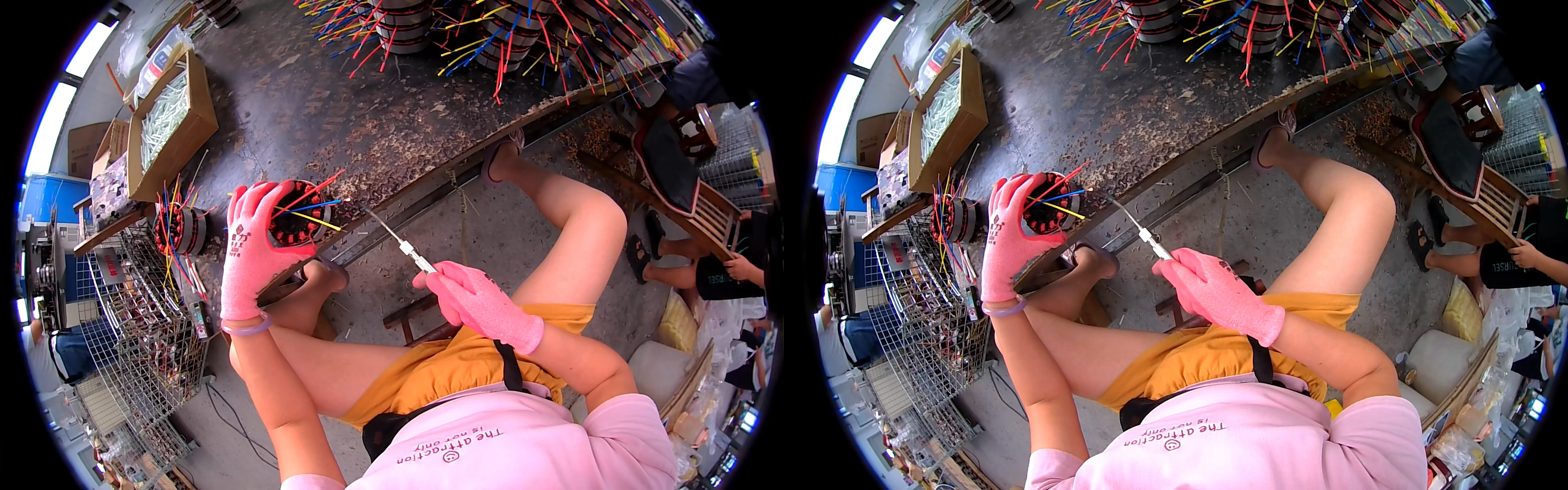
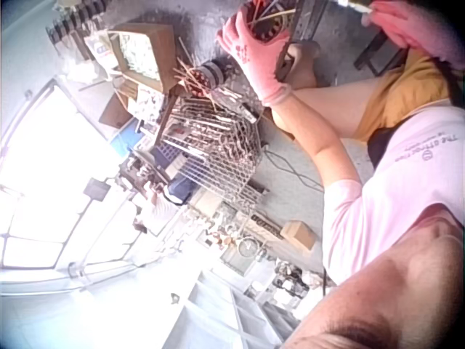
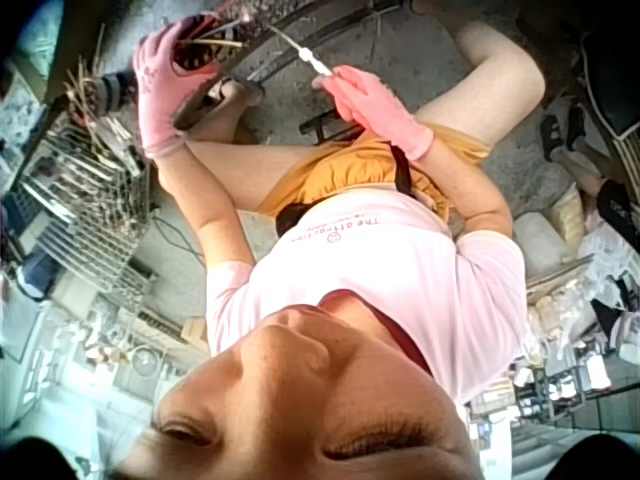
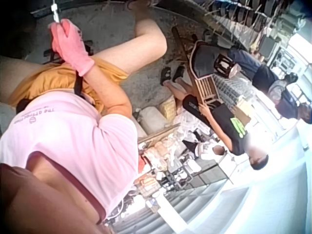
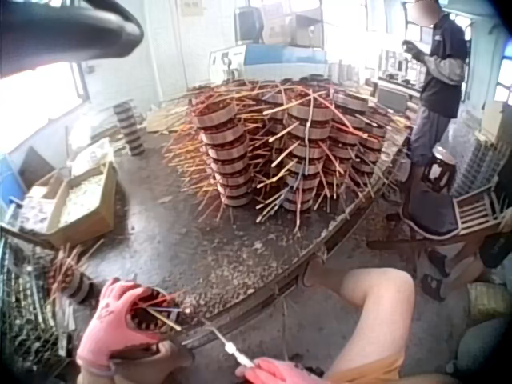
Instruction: The person uses a soldering iron to connect wires on electromagnetic coils, handling one coil at a time from a large stack on the table and placing completed ones back.
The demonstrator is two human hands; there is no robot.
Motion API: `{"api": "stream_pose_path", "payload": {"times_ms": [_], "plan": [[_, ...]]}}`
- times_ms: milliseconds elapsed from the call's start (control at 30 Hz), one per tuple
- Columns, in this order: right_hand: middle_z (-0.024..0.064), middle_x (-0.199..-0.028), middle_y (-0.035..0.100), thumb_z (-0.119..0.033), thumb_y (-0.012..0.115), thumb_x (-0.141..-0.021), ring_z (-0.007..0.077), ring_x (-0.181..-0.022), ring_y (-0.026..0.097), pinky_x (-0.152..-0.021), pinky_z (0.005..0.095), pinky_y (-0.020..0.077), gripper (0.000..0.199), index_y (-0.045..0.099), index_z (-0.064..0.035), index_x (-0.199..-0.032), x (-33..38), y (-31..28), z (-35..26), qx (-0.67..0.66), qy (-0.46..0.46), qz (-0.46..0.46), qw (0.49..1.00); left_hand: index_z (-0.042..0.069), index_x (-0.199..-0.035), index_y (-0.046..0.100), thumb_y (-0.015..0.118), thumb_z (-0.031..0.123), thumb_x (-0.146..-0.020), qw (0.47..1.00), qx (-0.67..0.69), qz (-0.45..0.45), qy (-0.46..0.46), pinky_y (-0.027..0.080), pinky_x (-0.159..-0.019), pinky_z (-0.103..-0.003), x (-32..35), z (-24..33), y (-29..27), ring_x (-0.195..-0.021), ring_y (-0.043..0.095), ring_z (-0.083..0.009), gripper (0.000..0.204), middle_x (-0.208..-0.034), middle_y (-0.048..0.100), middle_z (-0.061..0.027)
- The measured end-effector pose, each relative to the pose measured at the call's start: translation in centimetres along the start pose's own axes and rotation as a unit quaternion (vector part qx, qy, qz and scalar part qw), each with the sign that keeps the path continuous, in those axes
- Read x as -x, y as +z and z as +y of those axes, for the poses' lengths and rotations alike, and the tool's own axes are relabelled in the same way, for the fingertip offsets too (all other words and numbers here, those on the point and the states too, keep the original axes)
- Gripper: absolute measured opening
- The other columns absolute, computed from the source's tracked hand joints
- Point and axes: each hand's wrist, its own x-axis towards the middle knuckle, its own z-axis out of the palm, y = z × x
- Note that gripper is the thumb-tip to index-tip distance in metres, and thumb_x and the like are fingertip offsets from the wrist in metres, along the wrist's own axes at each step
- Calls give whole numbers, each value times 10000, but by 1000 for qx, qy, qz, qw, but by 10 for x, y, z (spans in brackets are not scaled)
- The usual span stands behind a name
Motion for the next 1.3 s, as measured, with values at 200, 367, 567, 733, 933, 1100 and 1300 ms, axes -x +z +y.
{"api": "stream_pose_path", "payload": {"times_ms": [200, 367, 567, 733, 933, 1100, 1300], "plan": [[-37, -662, 464, -243, 517, -1021, 37, -535, 406, -493, 231, 333, 256, 622, -14, -1069, 2, -1, -2, -6, 2, 11, 1000, 111, -1354, 545, 844, 150, -539, 1000, -7, -15, 20, 205, -1201, -507, -1, -2, 1, -1363, 404, -344, 869, -1348, 537, -110], [-35, -649, 452, -267, 520, -1019, 49, -530, 403, -491, 242, 327, 278, 626, -10, -1042, 2, -2, -3, 20, 5, 20, 1000, 88, -1383, 519, 857, 159, -497, 998, -31, -43, 38, 203, -1204, -494, -5, -3, -4, -1396, 374, -336, 951, -1401, 512, -112], [-35, -648, 450, -254, 521, -1022, 48, -533, 403, -498, 238, 331, 272, 624, -4, -1051, 1, -2, -2, -6, 5, 14, 1000, 104, -1369, 538, 867, 180, -483, 999, -5, -19, 35, 211, -1203, -492, -5, -1, -1, -1391, 376, -338, 949, -1370, 528, -101], [-31, -647, 458, -257, 517, -1023, 50, -538, 410, -506, 238, 340, 276, 624, -5, -1056, 3, -2, -5, 3, 0, 14, 1000, 93, -1371, 534, 868, 190, -470, 998, -30, -31, 40, 217, -1202, -494, -7, -2, -3, -1391, 376, -339, 965, -1387, 521, -100], [-1, -642, 475, -258, 510, -1012, 66, -533, 430, -515, 248, 360, 277, 623, -9, -1054, 2, -5, 2, 19, -15, 3, 1000, 91, -1365, 537, 870, 198, -460, 998, -35, -18, 49, 226, -1200, -496, -6, -4, -2, -1379, 396, -330, 970, -1371, 534, -103], [9, -642, 475, -253, 506, -1010, 72, -537, 437, -521, 249, 368, 270, 624, -14, -1054, 1, -5, 1, 30, -12, 6, 999, 90, -1364, 537, 874, 201, -459, 998, -36, -17, 53, 227, -1199, -497, -6, -5, -1, -1376, 400, -331, 972, -1371, 534, -107], [1, -650, 474, -230, 524, -1010, 64, -540, 437, -519, 246, 368, 244, 624, -15, -1067, 2, -7, 3, 91, -76, -11, 993, 89, -1363, 537, 874, 206, -468, 998, -36, -17, 51, 229, -1199, -498, -6, -6, 0, -1375, 399, -333, 964, -1378, 533, -108]]}}
